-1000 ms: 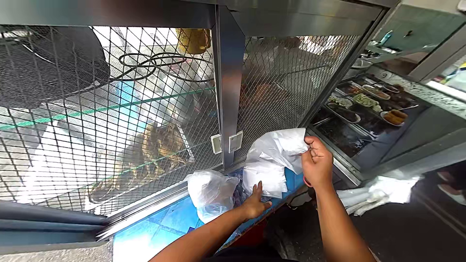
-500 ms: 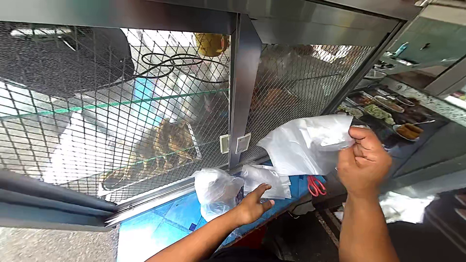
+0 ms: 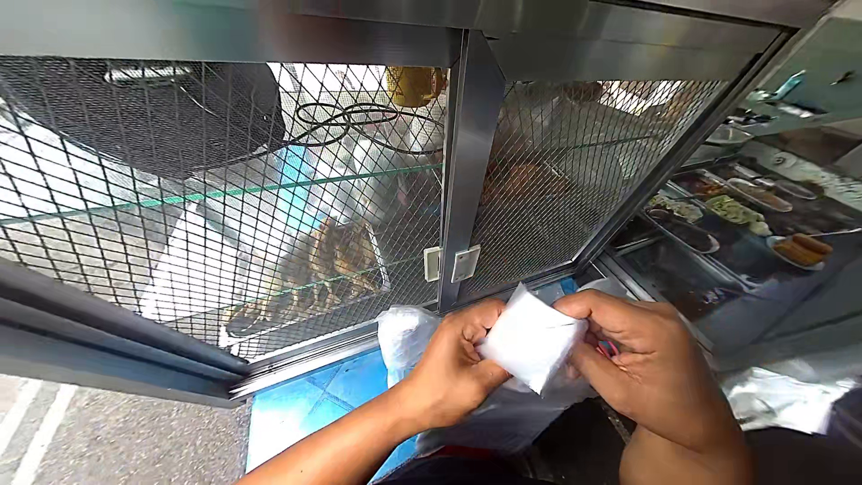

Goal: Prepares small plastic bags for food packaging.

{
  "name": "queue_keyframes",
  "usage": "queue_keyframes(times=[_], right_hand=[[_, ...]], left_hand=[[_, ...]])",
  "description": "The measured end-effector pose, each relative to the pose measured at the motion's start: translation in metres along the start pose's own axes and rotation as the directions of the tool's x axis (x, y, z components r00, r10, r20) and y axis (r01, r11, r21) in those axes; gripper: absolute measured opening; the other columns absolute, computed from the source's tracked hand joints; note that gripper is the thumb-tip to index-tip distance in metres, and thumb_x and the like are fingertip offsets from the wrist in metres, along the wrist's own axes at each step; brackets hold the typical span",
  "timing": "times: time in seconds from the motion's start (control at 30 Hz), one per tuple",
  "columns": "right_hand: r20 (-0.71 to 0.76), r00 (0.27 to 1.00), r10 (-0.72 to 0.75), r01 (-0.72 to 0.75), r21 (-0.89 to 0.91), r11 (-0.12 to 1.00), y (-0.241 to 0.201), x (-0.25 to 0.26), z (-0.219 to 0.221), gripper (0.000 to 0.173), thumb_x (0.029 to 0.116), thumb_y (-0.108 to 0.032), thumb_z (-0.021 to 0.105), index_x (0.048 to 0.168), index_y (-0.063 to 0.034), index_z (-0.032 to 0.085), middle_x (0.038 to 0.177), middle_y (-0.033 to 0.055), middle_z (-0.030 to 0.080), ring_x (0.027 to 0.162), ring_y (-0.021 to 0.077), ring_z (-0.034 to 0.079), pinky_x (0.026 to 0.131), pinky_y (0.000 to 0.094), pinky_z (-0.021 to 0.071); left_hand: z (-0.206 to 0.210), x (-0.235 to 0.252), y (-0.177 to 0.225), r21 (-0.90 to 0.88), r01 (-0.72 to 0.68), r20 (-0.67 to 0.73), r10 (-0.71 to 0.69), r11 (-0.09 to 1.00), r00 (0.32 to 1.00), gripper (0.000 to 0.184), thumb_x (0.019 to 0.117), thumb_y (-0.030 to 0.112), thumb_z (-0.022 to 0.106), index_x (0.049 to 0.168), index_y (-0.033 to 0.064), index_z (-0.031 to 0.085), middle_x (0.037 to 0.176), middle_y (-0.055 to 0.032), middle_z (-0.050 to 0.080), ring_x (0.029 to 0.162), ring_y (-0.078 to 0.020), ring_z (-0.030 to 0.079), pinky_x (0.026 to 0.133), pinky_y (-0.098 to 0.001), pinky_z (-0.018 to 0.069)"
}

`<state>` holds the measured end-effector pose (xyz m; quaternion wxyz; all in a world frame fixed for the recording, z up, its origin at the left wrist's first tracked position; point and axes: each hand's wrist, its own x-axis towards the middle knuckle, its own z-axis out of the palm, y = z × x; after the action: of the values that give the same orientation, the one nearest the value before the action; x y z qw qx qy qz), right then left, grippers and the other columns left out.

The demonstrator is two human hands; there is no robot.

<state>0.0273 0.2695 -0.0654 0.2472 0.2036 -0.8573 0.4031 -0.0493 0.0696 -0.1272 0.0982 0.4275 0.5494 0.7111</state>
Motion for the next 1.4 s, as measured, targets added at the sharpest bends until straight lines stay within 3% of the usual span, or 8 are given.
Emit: queue_keyframes(times=[0.17, 0.4, 0.53, 0.9, 1.03, 1.1, 1.27, 1.4], right_hand=[[0.075, 0.992, 0.1, -0.102, 0.024, 0.994, 0.021, -0.005, -0.004, 0.025, 0.0859, -0.037, 0.082, 0.101, -0.0195, 0.073, 0.068, -0.0119, 0.062, 0.05, -0.0056, 0.045, 0.045, 0.0114, 0.0375], [-0.058, 0.998, -0.023, 0.022, -0.025, 0.999, 0.023, -0.012, 0.037, 0.011, 0.0912, -0.031, 0.077, 0.088, -0.0203, 0.078, 0.107, -0.0078, 0.068, 0.105, 0.0089, 0.059, 0.091, 0.0294, 0.0512], [-0.066, 0.998, -0.003, 0.001, -0.028, 1.0, 0.016, -0.008, 0.059, 0.008, 0.0916, -0.027, 0.075, 0.085, -0.0231, 0.078, 0.096, -0.0094, 0.066, 0.098, 0.0056, 0.058, 0.084, 0.0242, 0.0491], [0.001, 0.998, 0.06, -0.059, 0.26, 0.964, 0.015, -0.01, 0.092, 0.02, 0.0968, -0.023, 0.072, 0.089, -0.0049, 0.07, 0.072, -0.0025, 0.066, 0.062, -0.0029, 0.057, 0.057, 0.0125, 0.0478], [0.013, 0.999, 0.031, -0.033, 0.133, 0.991, 0.019, -0.017, 0.107, 0.028, 0.1049, -0.029, 0.059, 0.091, -0.0069, 0.069, 0.067, -0.0025, 0.061, 0.059, -0.0016, 0.052, 0.054, 0.0148, 0.0427], [-0.009, 0.999, 0.033, -0.032, 0.106, 0.994, 0.02, -0.019, 0.113, 0.029, 0.1061, -0.029, 0.056, 0.092, -0.0073, 0.069, 0.068, -0.0021, 0.061, 0.06, -0.0007, 0.054, 0.055, 0.0157, 0.0445], [-0.224, 0.972, -0.072, 0.059, -0.062, 0.996, 0.018, -0.018, 0.121, 0.015, 0.0998, -0.025, 0.067, 0.093, -0.0163, 0.077, 0.099, -0.0052, 0.075, 0.093, 0.0055, 0.066, 0.083, 0.0237, 0.0543], [-0.298, 0.949, -0.101, 0.094, -0.04, 0.995, 0.015, -0.019, 0.123, 0.005, 0.0946, -0.019, 0.074, 0.091, -0.0166, 0.075, 0.088, -0.0064, 0.074, 0.089, 0.0052, 0.065, 0.083, 0.0231, 0.053]], left_hand=[[-0.018, -0.011, 0.011, -0.089, 0.038, 0.031, -0.035, 0.995, 0.999, 0.013, 0.0911, 0.003, 0.068, 0.101, 0.0107, 0.069, 0.089, 0.0059, 0.071, 0.083, 0.0012, 0.066, 0.076, -0.0187, 0.0573], [-0.052, -0.039, 0.015, 0.022, 0.114, 0.001, -0.114, 0.993, 0.993, 0.015, 0.0913, 0.016, 0.072, 0.105, 0.0191, 0.072, 0.092, 0.0096, 0.072, 0.084, 0.0026, 0.067, 0.076, -0.0178, 0.0578], [-0.052, -0.052, 0.016, 0.13, 0.083, -0.155, -0.063, 0.988, 0.986, 0.032, 0.09, 0.027, 0.076, 0.118, 0.0154, 0.066, 0.1, 0.0036, 0.068, 0.087, -0.0036, 0.066, 0.077, -0.0186, 0.0573], [-0.06, -0.071, 0.017, 0.164, 0.066, -0.43, 0.011, 0.984, 0.903, 0.016, 0.0985, 0.032, 0.068, 0.094, 0.0168, 0.069, 0.075, 0.0067, 0.064, 0.064, 0.0014, 0.061, 0.06, -0.0133, 0.0528], [-0.062, -0.077, 0.016, 0.03, 0.081, -0.451, -0.059, 0.996, 0.89, 0.021, 0.0957, 0.028, 0.071, 0.083, 0.0117, 0.066, 0.098, -0.0041, 0.07, 0.083, -0.0069, 0.067, 0.071, -0.0192, 0.0565], [-0.062, -0.077, 0.016, -0.081, 0.078, -0.423, -0.105, 0.994, 0.9, 0.022, 0.0924, 0.022, 0.075, 0.08, 0.0096, 0.062, 0.111, -0.0103, 0.072, 0.093, -0.0111, 0.071, 0.077, -0.0223, 0.0583], [-0.062, -0.072, 0.02, -0.087, 0.078, -0.453, -0.109, 0.993, 0.885, 0.022, 0.0834, 0.013, 0.083, 0.084, 0.0131, 0.061, 0.078, -0.0006, 0.066, 0.069, -0.0044, 0.065, 0.064, -0.018, 0.056], [-0.069, -0.072, 0.028, 0.068, 0.197, -0.437, -0.148, 0.978, 0.887, 0.018, 0.0873, 0.025, 0.08, 0.096, 0.0122, 0.072, 0.079, 0.0001, 0.067, 0.067, -0.0039, 0.064, 0.062, -0.0169, 0.0558]])
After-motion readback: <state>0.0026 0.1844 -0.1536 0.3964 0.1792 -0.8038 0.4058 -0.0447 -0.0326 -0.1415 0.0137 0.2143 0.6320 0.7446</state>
